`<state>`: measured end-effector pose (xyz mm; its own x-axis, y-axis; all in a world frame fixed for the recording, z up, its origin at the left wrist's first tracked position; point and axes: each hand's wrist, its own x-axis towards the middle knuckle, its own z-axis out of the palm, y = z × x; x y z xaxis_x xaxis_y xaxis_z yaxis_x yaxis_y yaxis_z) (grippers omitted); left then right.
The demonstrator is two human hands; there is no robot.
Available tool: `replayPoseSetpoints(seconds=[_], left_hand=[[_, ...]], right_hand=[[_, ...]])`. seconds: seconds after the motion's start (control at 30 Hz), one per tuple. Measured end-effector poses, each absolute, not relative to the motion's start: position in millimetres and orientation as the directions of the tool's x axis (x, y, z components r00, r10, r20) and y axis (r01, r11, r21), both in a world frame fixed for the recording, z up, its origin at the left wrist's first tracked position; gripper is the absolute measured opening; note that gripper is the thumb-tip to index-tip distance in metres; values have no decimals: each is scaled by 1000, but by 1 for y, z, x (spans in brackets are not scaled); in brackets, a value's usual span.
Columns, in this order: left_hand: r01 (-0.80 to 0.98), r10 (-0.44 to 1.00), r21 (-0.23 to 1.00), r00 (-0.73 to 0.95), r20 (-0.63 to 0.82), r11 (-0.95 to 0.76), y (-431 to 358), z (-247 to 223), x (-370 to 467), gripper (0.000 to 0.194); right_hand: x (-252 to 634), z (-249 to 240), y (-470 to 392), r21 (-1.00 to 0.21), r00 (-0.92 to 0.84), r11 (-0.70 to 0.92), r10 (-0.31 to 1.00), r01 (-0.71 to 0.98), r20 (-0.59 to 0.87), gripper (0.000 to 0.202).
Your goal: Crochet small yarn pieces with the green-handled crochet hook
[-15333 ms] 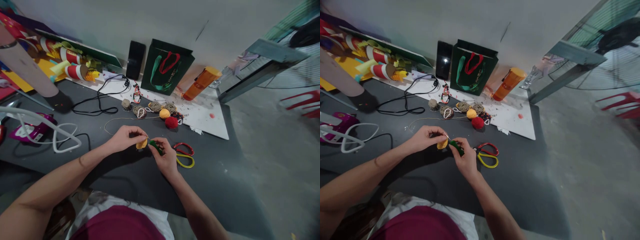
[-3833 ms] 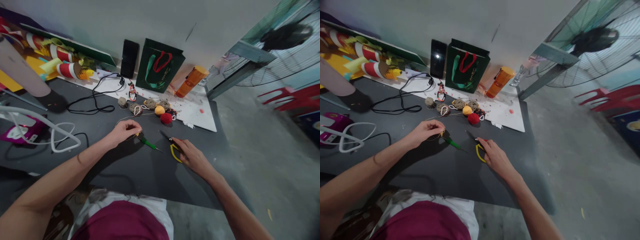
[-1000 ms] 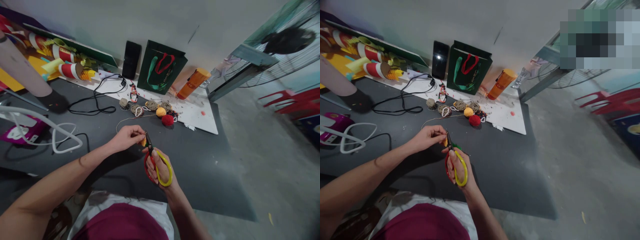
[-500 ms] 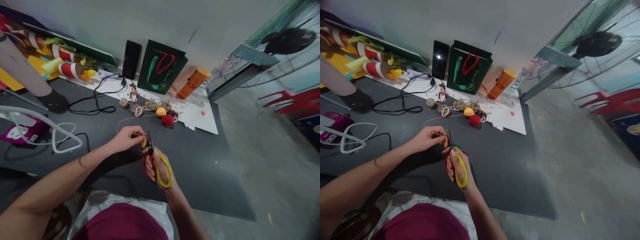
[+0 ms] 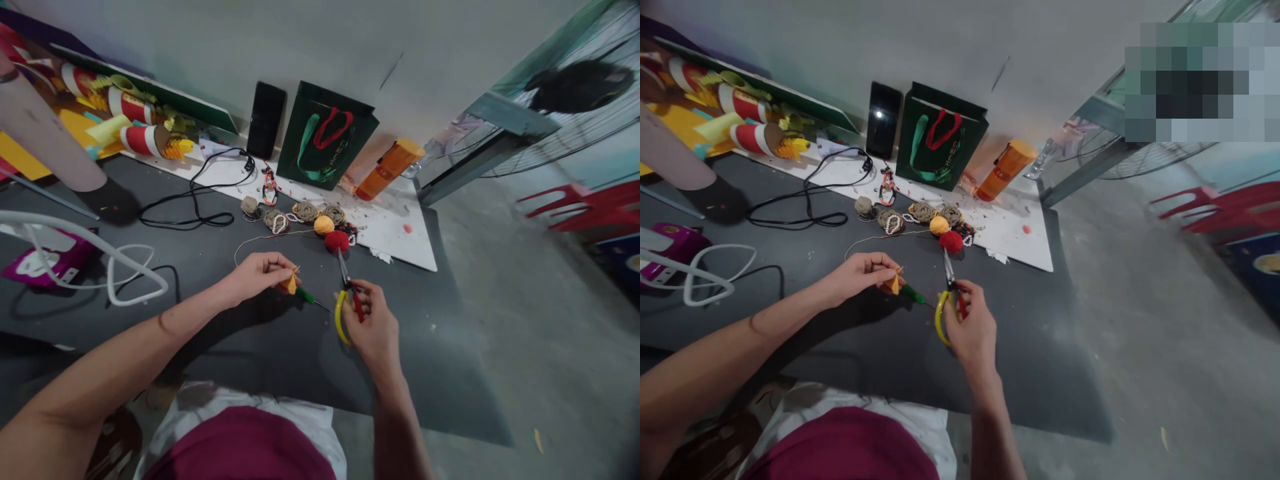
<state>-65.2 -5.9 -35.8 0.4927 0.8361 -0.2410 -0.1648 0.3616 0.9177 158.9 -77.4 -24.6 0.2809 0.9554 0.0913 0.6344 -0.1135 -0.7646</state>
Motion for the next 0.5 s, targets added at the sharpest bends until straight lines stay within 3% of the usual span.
replayPoseSetpoints(seconds=[0.2, 0.3, 0.37, 0.4, 0.5], left_hand=[[-202, 820, 897, 518, -242, 392, -6, -35, -65, 22], [-189, 810, 897, 530, -249, 400, -7, -36, -65, 19], [-181, 805, 898, 536, -253, 402, -7, -38, -64, 19], [-176, 805, 899, 537, -253, 400, -7, -38, -64, 20], [-163, 809, 910, 535, -243, 381, -8, -38, -63, 24]], right_hand=[[211, -49, -76, -351, 106, -50, 984, 935, 145, 35], [208, -42, -76, -276, 12, 21, 993, 961, 117, 32], [192, -31, -71, -379, 1, 64, 986, 923, 168, 28], [180, -25, -68, -495, 1, 96, 981, 863, 192, 28], [142, -15, -53, -882, -26, 66, 998, 466, 61, 30]])
